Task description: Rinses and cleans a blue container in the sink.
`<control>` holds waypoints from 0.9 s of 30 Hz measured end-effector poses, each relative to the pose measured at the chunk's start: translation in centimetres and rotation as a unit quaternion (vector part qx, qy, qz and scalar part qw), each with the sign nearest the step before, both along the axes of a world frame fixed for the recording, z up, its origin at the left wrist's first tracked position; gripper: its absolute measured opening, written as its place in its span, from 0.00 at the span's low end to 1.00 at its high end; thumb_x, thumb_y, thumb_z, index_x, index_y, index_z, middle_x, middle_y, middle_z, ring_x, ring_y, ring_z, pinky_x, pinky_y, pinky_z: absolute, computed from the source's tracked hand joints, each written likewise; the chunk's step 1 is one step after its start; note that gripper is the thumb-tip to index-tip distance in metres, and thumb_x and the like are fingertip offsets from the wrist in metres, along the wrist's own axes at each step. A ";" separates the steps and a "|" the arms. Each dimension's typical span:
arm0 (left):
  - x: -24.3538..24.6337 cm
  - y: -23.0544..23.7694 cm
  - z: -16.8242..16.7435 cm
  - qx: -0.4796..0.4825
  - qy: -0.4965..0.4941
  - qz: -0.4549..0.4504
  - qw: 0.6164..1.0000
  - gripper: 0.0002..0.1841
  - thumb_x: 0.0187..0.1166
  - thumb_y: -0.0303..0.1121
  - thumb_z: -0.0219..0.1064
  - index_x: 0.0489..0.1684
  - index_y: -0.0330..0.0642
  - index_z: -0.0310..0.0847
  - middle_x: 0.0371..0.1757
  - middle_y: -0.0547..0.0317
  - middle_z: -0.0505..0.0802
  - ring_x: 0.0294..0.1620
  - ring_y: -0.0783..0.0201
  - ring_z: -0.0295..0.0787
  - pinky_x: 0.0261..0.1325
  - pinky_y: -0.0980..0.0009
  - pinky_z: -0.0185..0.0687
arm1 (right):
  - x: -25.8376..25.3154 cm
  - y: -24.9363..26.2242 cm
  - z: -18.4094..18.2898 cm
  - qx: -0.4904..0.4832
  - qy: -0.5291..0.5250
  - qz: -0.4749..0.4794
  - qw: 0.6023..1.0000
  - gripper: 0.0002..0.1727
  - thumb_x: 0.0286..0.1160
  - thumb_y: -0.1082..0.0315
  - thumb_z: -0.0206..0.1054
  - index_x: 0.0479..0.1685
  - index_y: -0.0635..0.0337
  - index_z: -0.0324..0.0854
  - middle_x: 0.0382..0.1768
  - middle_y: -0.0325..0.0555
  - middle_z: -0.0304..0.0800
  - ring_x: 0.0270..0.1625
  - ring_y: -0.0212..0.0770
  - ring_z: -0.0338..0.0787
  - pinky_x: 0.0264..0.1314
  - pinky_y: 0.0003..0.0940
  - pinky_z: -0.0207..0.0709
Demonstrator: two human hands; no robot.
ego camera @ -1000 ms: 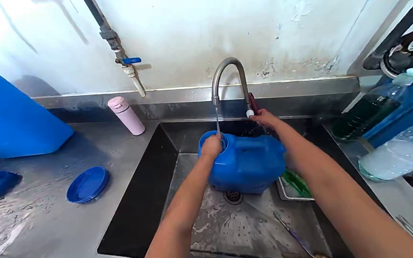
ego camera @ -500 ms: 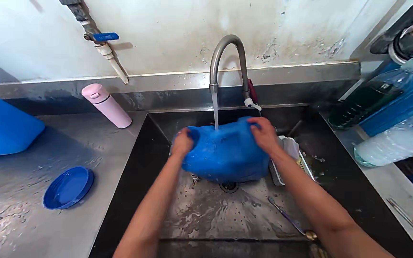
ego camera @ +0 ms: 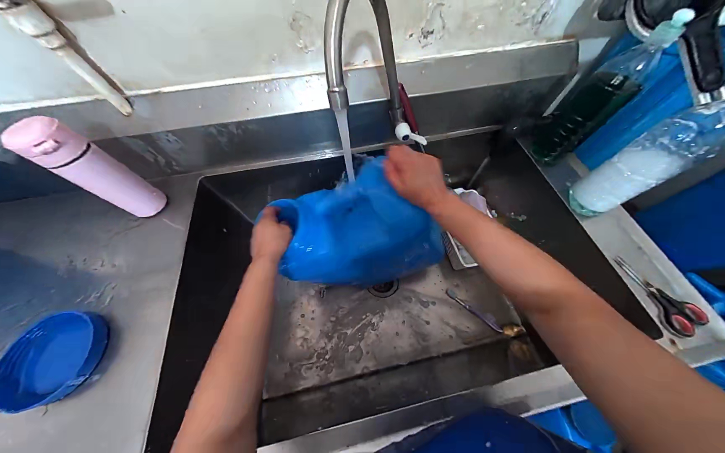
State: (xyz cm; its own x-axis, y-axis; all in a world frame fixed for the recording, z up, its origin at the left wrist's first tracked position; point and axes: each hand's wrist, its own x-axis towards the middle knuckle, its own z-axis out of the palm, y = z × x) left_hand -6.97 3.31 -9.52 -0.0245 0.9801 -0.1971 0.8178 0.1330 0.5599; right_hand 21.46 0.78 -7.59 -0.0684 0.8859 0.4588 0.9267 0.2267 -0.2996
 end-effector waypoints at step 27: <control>9.4 -6.0 -0.1 0.035 0.178 -0.139 0.974 0.18 0.79 0.19 0.59 0.65 0.27 0.83 0.79 0.29 0.78 0.82 0.34 0.73 0.82 0.41 0.67 | 10.5 8.9 -22.2 -0.474 0.159 0.016 0.866 0.48 0.78 0.65 0.72 0.94 0.66 0.45 0.90 0.70 0.54 0.92 0.68 0.55 0.90 0.67 0.50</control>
